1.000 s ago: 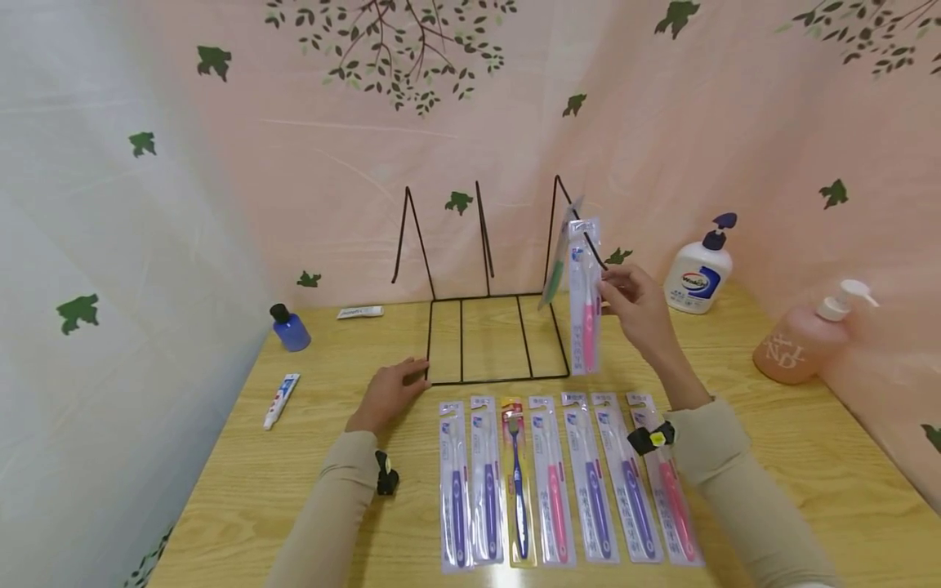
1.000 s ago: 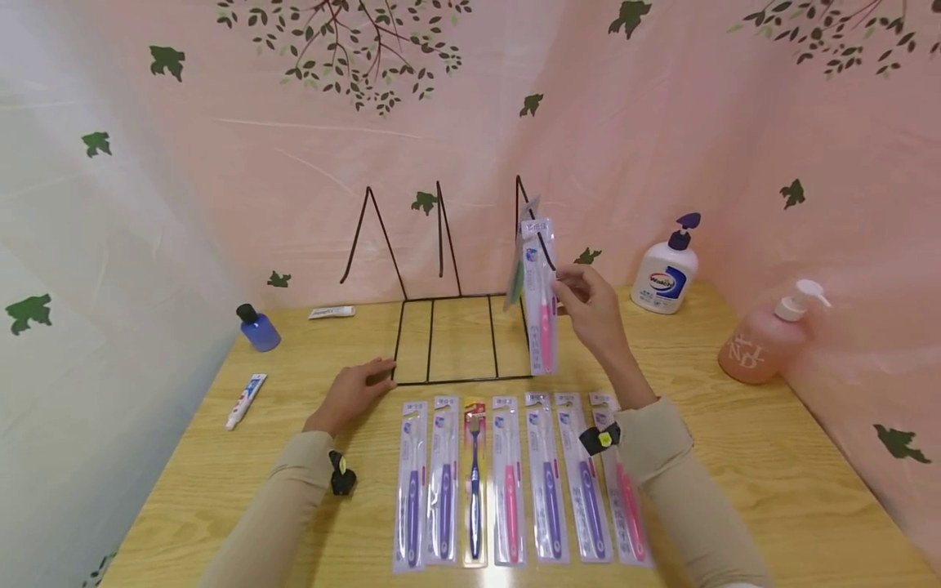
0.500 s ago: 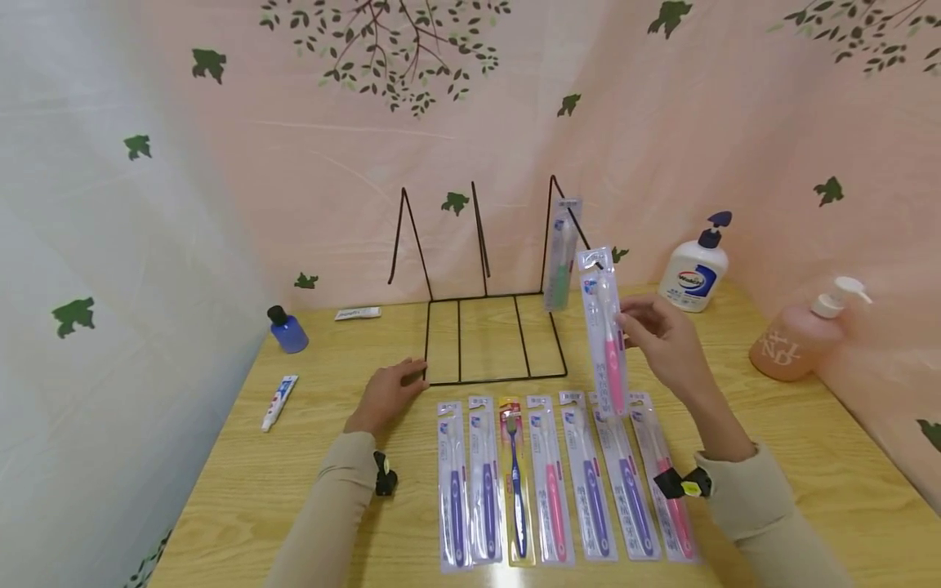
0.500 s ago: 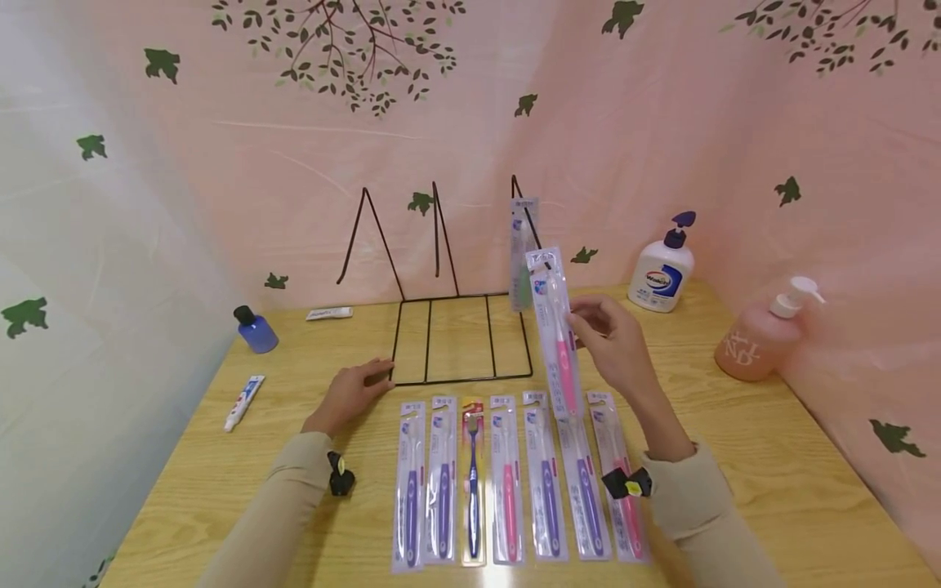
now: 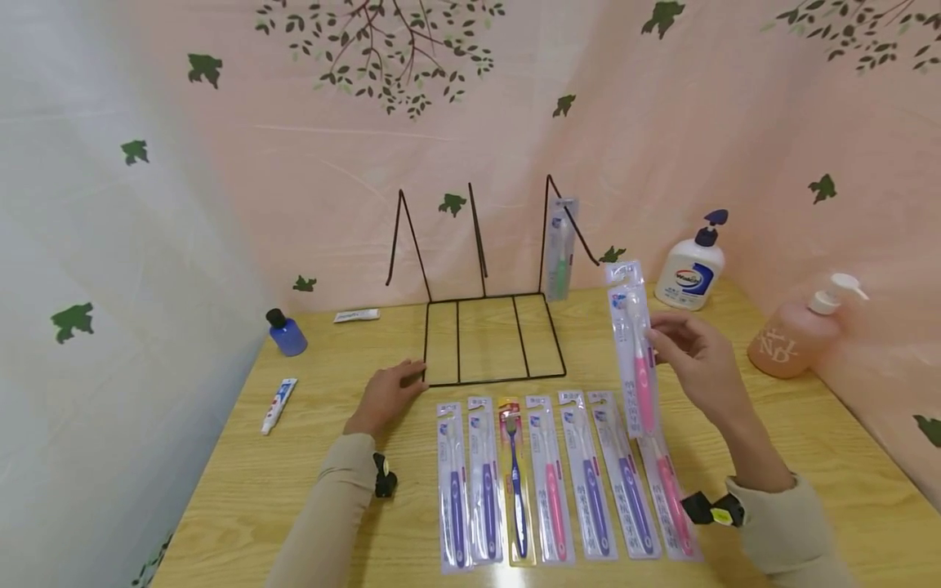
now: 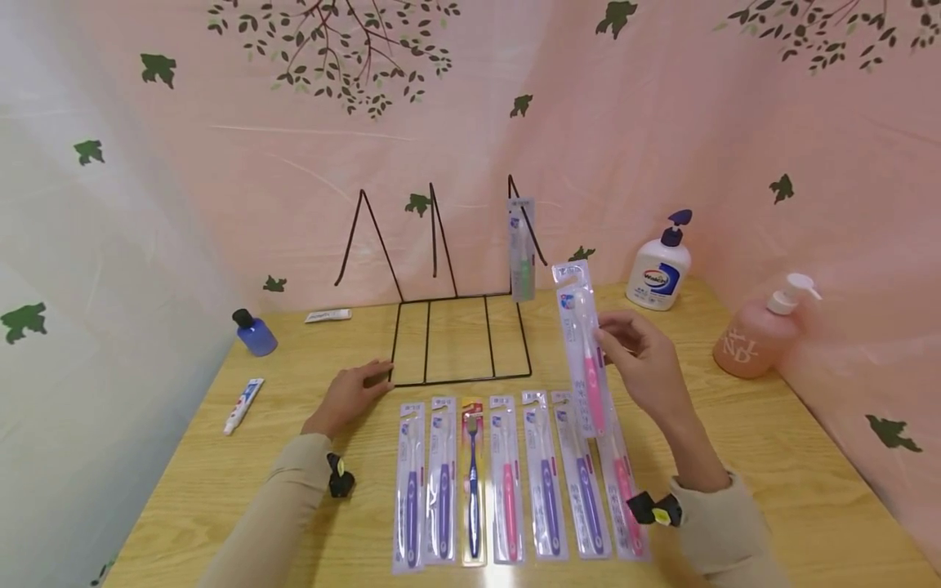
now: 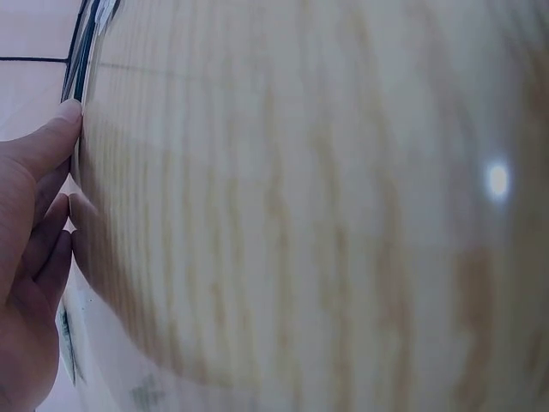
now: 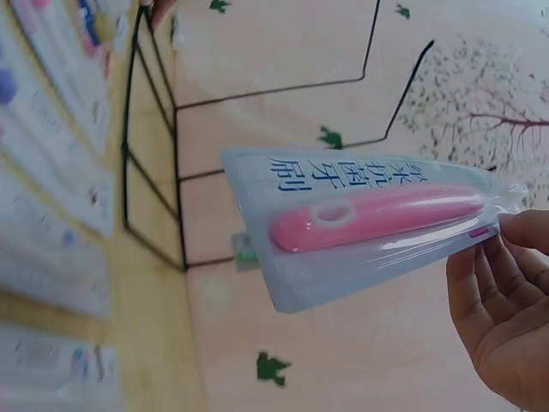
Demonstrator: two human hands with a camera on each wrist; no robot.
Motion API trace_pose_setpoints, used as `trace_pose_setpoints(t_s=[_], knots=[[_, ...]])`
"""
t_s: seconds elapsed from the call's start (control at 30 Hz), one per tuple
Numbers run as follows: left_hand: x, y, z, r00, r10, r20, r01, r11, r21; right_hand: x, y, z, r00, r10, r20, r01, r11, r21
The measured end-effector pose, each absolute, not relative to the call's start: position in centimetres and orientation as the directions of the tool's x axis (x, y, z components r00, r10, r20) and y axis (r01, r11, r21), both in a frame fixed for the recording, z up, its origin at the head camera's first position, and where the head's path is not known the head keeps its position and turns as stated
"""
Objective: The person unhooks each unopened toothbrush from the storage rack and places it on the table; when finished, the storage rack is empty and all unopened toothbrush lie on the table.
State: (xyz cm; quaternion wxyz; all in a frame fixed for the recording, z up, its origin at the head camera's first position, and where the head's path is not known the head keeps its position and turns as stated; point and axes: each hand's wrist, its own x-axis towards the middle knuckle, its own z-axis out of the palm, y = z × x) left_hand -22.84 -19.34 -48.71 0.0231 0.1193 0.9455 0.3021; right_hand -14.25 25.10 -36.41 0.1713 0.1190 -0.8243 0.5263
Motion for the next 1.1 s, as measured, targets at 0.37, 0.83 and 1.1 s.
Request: trace_pose_setpoints(t_s=[0.37,0.83,1.1], knots=[[-22.8,-19.3,-48.5,-0.971,0.238,0.019,0.208,0.801,0.562,-12.1,30.6,-41.2,-0.978,0.050,0.202,-0.144,0.538,-0.830],[-22.7,-19.1,-48.3,-0.970,0.242,0.024,0.214,0.803,0.555,-11.4,34.3,-46.2,-0.953,0.023,-0.303,0.261,0.574,-0.776],[-22.6,-19.1,-48.2,-0.968,0.248,0.036,0.227,0.805,0.549,-11.5,34.2,-46.2,-0.945,0.019,-0.325,0.266,0.620,-0.738]])
